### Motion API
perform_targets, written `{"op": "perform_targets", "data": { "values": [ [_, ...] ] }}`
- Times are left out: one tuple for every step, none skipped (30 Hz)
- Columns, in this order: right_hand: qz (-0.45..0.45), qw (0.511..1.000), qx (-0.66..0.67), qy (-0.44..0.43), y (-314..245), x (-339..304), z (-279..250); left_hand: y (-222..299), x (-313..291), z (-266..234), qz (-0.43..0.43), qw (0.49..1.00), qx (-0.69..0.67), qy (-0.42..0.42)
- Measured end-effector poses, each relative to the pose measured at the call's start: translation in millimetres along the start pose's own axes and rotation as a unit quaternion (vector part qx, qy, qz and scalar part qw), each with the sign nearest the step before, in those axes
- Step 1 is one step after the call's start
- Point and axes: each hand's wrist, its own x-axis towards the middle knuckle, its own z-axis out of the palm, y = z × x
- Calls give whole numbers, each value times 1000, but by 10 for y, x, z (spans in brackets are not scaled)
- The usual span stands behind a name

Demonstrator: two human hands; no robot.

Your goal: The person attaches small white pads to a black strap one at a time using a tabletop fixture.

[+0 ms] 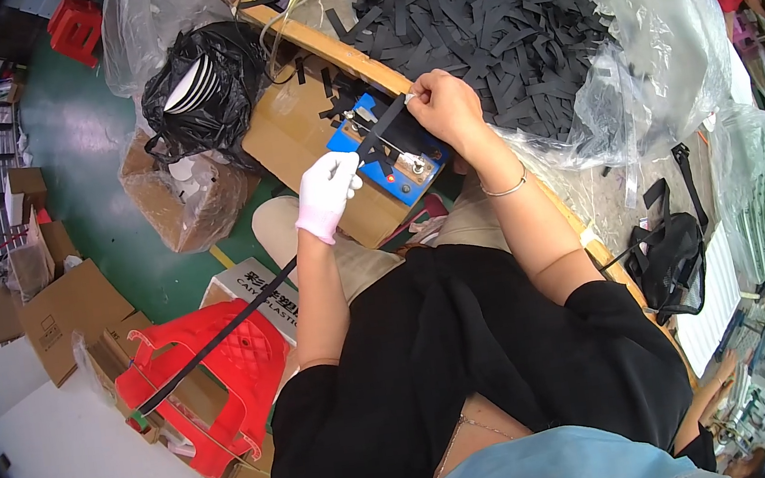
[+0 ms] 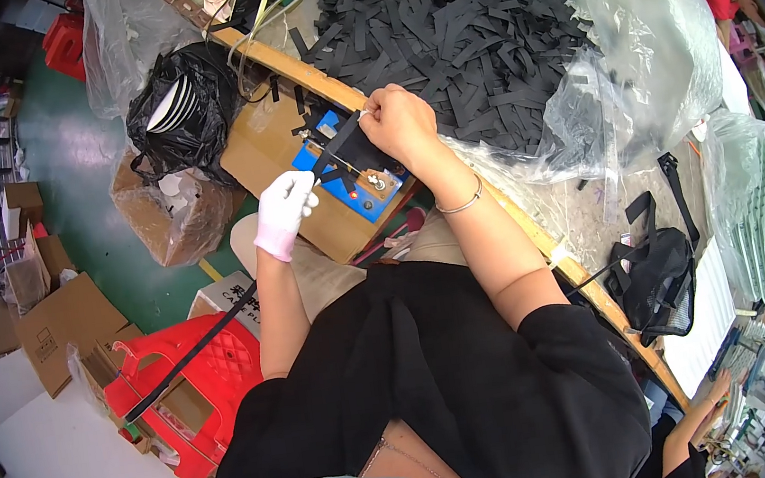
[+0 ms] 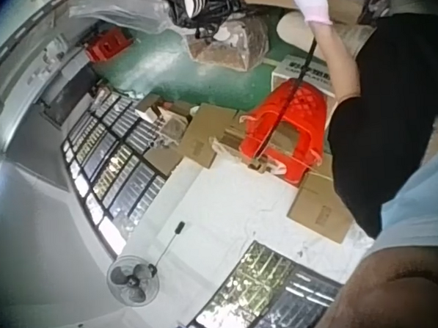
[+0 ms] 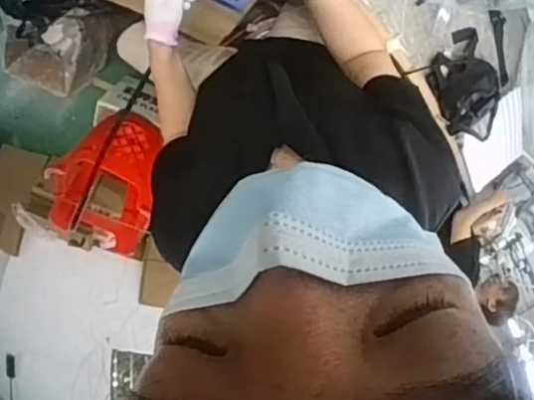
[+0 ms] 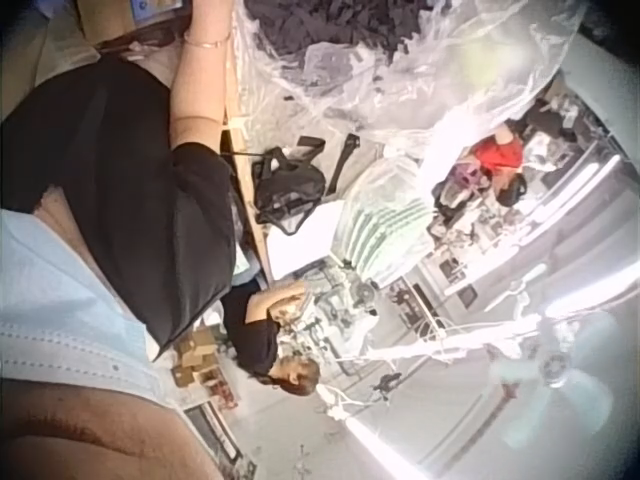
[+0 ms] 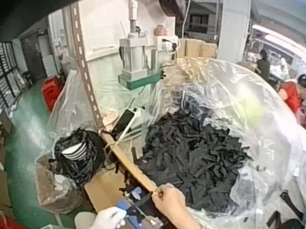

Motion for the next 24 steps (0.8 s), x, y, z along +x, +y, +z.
{"op": "perform_targets", "data": {
  "values": [
    [-1,1000,1,0,-10,4,6,-15,13,-2,0,1000,1,1],
    [-3,1000,-8,1,-4,0,21,-49,31,4,6,1000,28,8],
    [-6,1000,-17,2,-8,-1,26,-71,40,3,11,998,54,15],
    [-7,1000,-16,3,-23,-8,16,-83,30,-15,12,998,55,16],
    [-10,1000,9,3,-35,-32,-6,-96,8,-29,15,999,33,15],
    [-14,999,34,3,-39,-45,-17,-99,-14,-35,19,1000,11,14],
    [-14,999,34,3,9,-40,-3,-88,-33,-37,19,1000,10,14],
    [-26,995,92,-6,101,-36,-11,5,-69,-19,26,999,-22,-2],
    [-39,987,152,-18,119,-42,-35,80,-112,-21,31,998,-54,-14],
    [-24,981,181,-69,136,-67,-95,150,-128,5,31,998,-54,-14],
    [-25,981,181,-70,101,-83,-123,231,-129,45,37,997,-65,-19],
    [9,965,236,-117,74,-95,-144,274,-119,78,45,996,-75,-24],
    [42,943,288,-164,55,-107,-159,281,-105,94,45,996,-74,-25],
    [50,937,291,-185,28,-115,-171,282,-80,115,45,996,-71,-24],
    [48,936,291,-194,-23,-128,-207,284,-60,134,44,996,-68,-24],
    [39,930,308,-196,-57,-142,-218,287,-46,150,45,996,-67,-25],
    [30,924,325,-198,-75,-152,-232,288,-36,167,40,996,-70,-25],
    [30,924,325,-197,-91,-151,-254,285,-28,179,35,996,-72,-25],
    [35,931,306,-196,-109,-148,-273,275,-17,185,35,997,-72,-25],
    [38,937,287,-194,-118,-143,-285,261,-4,193,41,996,-73,-31],
    [38,937,287,-195,-92,-135,-255,246,2,193,47,995,-74,-36],
    [20,956,245,-160,-41,-118,-196,226,-4,184,47,996,-74,-34],
    [4,971,202,-124,-9,-92,-162,203,-2,172,44,997,-50,-30],
    [3,971,202,-125,20,-68,-143,189,-6,155,41,998,-25,-26]
  ]
}}
